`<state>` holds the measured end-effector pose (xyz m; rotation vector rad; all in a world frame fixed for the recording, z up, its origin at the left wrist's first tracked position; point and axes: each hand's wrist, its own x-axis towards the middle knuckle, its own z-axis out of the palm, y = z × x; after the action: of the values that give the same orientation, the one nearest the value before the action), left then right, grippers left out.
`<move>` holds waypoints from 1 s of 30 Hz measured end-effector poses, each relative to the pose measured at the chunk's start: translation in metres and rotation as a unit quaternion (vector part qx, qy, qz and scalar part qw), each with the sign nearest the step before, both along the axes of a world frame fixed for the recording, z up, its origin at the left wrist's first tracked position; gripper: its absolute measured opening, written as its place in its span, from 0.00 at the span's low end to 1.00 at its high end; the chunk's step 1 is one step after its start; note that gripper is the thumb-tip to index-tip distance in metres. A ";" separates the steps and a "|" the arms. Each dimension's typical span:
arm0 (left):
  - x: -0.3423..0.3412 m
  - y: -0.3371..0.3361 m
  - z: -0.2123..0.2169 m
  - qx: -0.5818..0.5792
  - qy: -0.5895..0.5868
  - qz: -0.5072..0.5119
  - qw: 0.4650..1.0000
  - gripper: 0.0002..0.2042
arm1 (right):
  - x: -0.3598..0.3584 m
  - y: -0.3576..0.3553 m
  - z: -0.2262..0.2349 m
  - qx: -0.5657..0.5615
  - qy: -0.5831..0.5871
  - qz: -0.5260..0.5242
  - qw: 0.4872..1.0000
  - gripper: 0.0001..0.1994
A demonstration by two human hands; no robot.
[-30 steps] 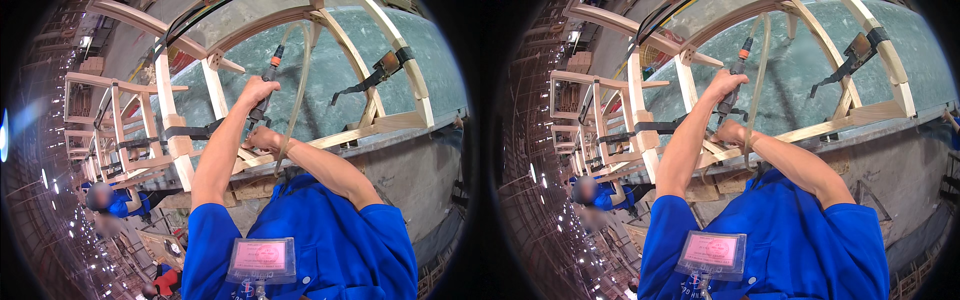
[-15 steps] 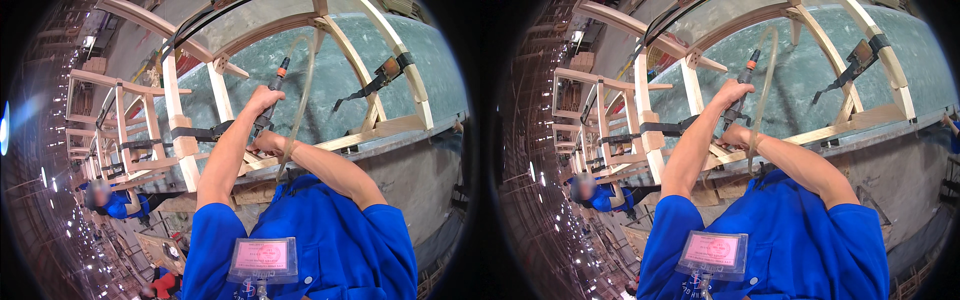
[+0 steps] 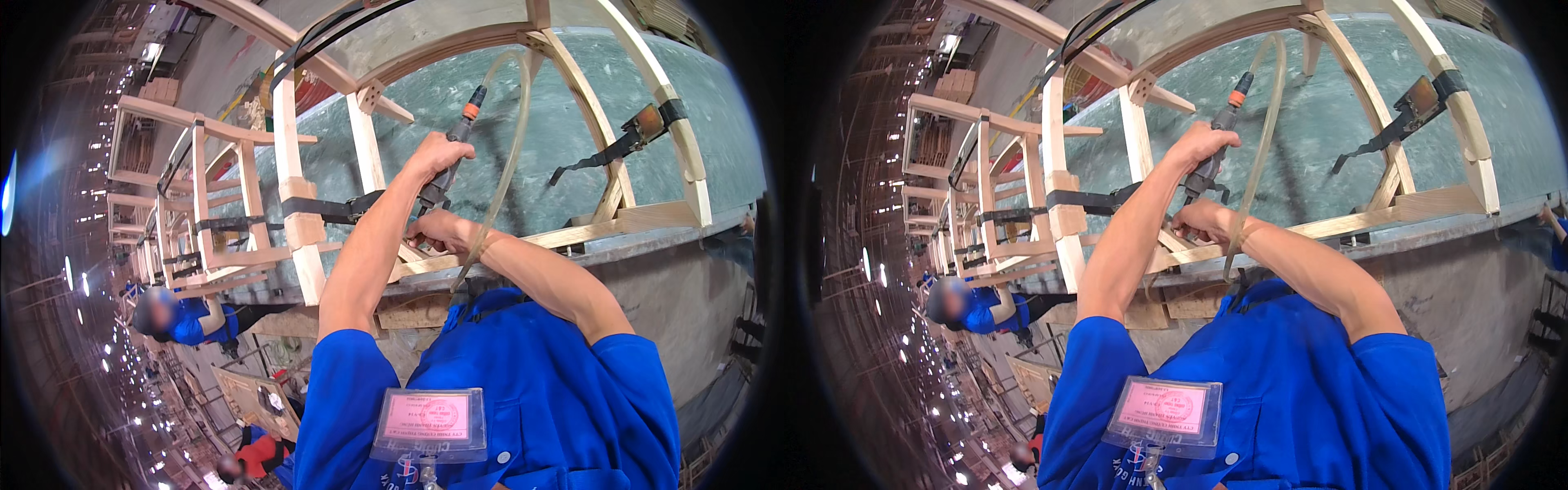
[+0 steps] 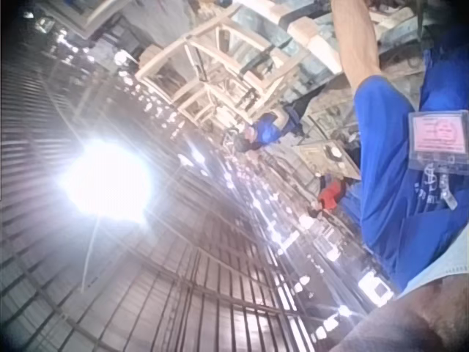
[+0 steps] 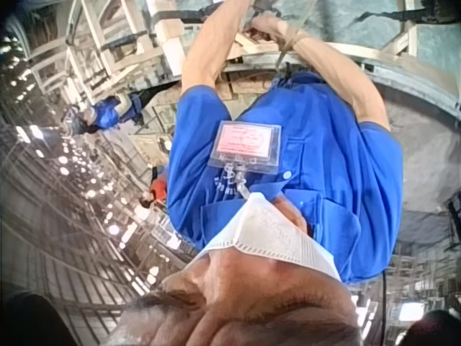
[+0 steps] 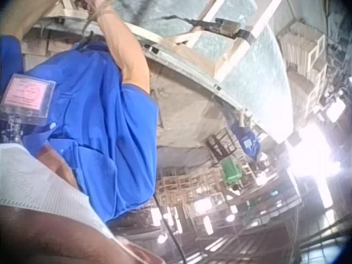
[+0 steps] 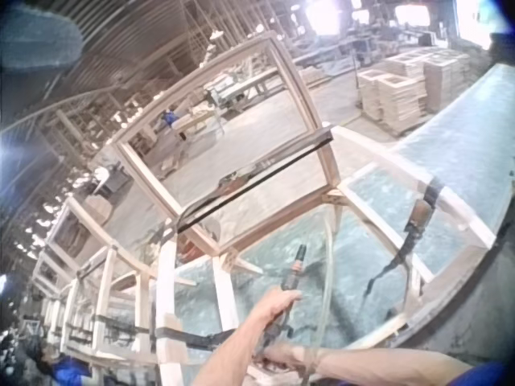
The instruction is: The person uses a pneumatic drill to drive screws into a wooden chair frame. They repeatedly position the drill, insert screws, and fasten joints on the chair structure.
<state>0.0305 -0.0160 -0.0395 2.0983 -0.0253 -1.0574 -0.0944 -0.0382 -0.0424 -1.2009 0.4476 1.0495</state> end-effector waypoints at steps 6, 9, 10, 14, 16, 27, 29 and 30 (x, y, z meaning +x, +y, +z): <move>-0.005 -0.001 0.002 -0.007 0.006 0.002 1.000 0.15 | 0.003 -0.001 -0.009 -0.002 0.005 0.014 1.000 0.08; -0.005 0.011 -0.001 0.004 -0.001 0.016 1.000 0.15 | 0.000 0.006 0.003 0.001 0.003 0.007 1.000 0.09; -0.005 0.007 0.001 0.008 -0.005 0.014 1.000 0.15 | 0.001 0.004 -0.001 -0.002 -0.008 0.011 1.000 0.10; -0.004 0.001 0.004 0.009 -0.023 0.023 0.999 0.15 | 0.002 0.003 -0.022 -0.008 -0.042 0.027 0.999 0.12; -0.002 0.004 0.001 0.018 -0.028 0.020 0.999 0.15 | 0.002 0.002 -0.021 -0.013 -0.042 0.040 0.998 0.13; 0.000 0.012 -0.016 0.081 -0.072 -0.001 0.994 0.16 | 0.009 -0.016 -0.017 -0.039 -0.042 0.068 0.996 0.12; -0.001 0.010 -0.015 0.080 -0.079 -0.001 0.994 0.15 | 0.011 -0.019 -0.017 -0.042 -0.028 0.064 0.997 0.11; -0.001 0.010 -0.014 0.090 -0.081 -0.003 0.993 0.16 | 0.012 -0.020 -0.017 -0.043 -0.022 0.062 0.997 0.11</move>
<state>0.0294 -0.0059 -0.0533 2.3440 -0.0166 -0.9194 -0.0824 -0.0579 -0.0593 -1.3388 0.3909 1.1165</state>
